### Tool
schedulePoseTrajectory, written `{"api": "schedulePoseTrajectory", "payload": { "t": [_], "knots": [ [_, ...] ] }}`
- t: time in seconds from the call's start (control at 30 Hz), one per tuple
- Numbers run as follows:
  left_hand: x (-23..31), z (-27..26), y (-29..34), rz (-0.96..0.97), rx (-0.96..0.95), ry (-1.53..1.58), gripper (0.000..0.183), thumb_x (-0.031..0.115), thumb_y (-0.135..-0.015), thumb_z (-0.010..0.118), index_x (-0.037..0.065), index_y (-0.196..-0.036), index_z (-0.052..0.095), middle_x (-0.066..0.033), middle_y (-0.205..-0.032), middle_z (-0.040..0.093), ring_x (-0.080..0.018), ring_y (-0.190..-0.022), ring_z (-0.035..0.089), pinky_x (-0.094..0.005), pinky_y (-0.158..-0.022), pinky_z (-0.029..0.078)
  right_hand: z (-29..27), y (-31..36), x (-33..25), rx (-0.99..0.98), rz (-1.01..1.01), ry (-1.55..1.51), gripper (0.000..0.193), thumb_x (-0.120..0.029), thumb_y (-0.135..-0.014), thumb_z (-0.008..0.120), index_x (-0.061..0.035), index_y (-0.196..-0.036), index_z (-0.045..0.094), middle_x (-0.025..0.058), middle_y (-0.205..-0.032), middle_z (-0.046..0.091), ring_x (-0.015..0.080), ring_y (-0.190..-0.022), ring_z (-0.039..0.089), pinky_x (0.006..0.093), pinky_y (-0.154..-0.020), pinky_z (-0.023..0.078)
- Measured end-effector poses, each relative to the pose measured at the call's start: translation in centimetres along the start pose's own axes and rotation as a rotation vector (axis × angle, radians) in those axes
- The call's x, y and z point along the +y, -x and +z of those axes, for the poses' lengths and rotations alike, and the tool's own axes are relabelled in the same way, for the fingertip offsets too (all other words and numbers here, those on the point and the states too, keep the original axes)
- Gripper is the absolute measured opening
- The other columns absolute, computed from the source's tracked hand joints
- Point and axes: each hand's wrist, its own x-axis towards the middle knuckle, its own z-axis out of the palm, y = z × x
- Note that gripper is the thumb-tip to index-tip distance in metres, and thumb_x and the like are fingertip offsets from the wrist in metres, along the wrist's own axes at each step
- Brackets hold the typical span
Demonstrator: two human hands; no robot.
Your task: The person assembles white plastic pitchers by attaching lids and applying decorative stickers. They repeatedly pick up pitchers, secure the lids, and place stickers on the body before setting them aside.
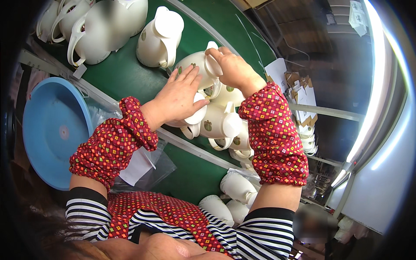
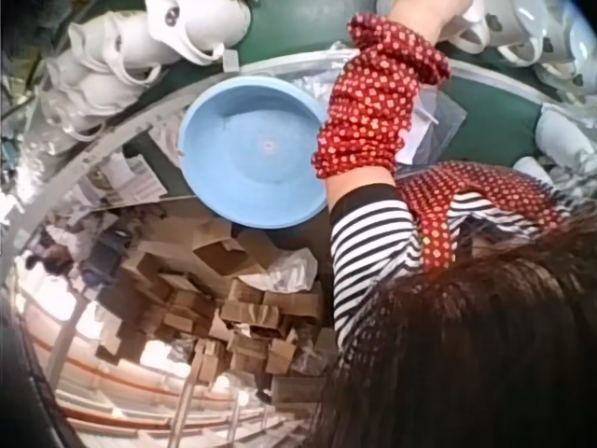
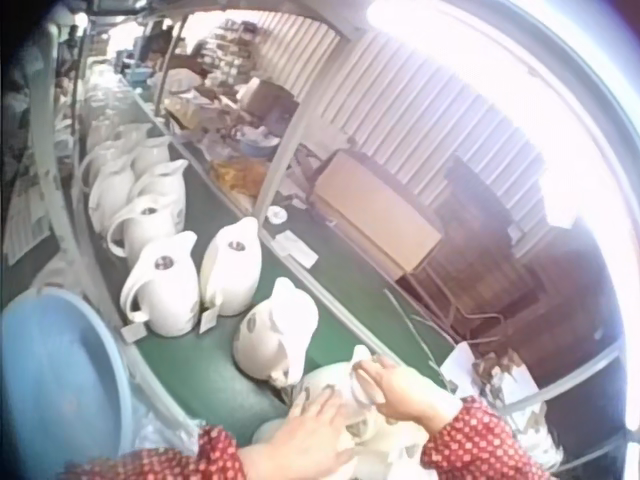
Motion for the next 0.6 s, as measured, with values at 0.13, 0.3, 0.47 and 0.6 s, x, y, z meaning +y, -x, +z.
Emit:
{"api": "schedulePoseTrajectory", "payload": {
  "t": [0.13, 0.3, 0.47, 0.6],
  "knots": [
    [-0.5, -0.1, -0.1, -0.003, -0.023, 0.009, 0.078, 0.051, -0.100, 0.061, -0.009, -0.148, 0.047, -0.0289, -0.162, 0.037, -0.0417, -0.155, 0.029, -0.0574, -0.126, 0.023, 0.1, 0.2, 0.3, 0.006, -0.072, -0.032, 0.073, 0.013, -0.074, 0.071, -0.0165, -0.139, 0.054, 0.0206, -0.137, 0.057, 0.0432, -0.113, 0.068, 0.0477, -0.096, 0.057],
    [-1.2, 0.3, -0.2, 0.024, -0.011, 0.039, 0.078, 0.052, -0.099, 0.061, -0.009, -0.146, 0.049, -0.0303, -0.161, 0.037, -0.0427, -0.154, 0.030, -0.0581, -0.126, 0.024, 0.8, 0.4, 1.2, 0.027, -0.145, -0.008, 0.073, 0.008, -0.075, 0.075, -0.0178, -0.140, 0.053, 0.0205, -0.146, 0.052, 0.0440, -0.121, 0.064, 0.0478, -0.099, 0.056],
    [-1.0, -0.8, -0.5, 0.008, 0.023, 0.046, 0.076, 0.046, -0.099, 0.063, -0.011, -0.146, 0.048, -0.0310, -0.157, 0.042, -0.0431, -0.151, 0.036, -0.0561, -0.125, 0.028, 0.3, 0.7, -0.6, 0.122, 0.078, -0.010, 0.070, -0.031, -0.082, 0.086, -0.0190, -0.142, 0.052, 0.0335, -0.150, 0.045, 0.0454, -0.122, 0.065, 0.0470, -0.100, 0.057],
    [-4.0, 0.0, -4.1, -0.049, 0.062, 0.188, 0.072, 0.026, -0.092, 0.070, -0.012, -0.148, 0.044, -0.0307, -0.153, 0.047, -0.0419, -0.146, 0.043, -0.0478, -0.121, 0.037, 0.4, -1.3, -2.1, 0.003, 0.487, 0.149, 0.091, -0.073, -0.087, 0.068, 0.0079, -0.128, 0.059, 0.0354, -0.115, 0.069, 0.0440, -0.102, 0.074, 0.0475, -0.088, 0.061]
  ]
}}
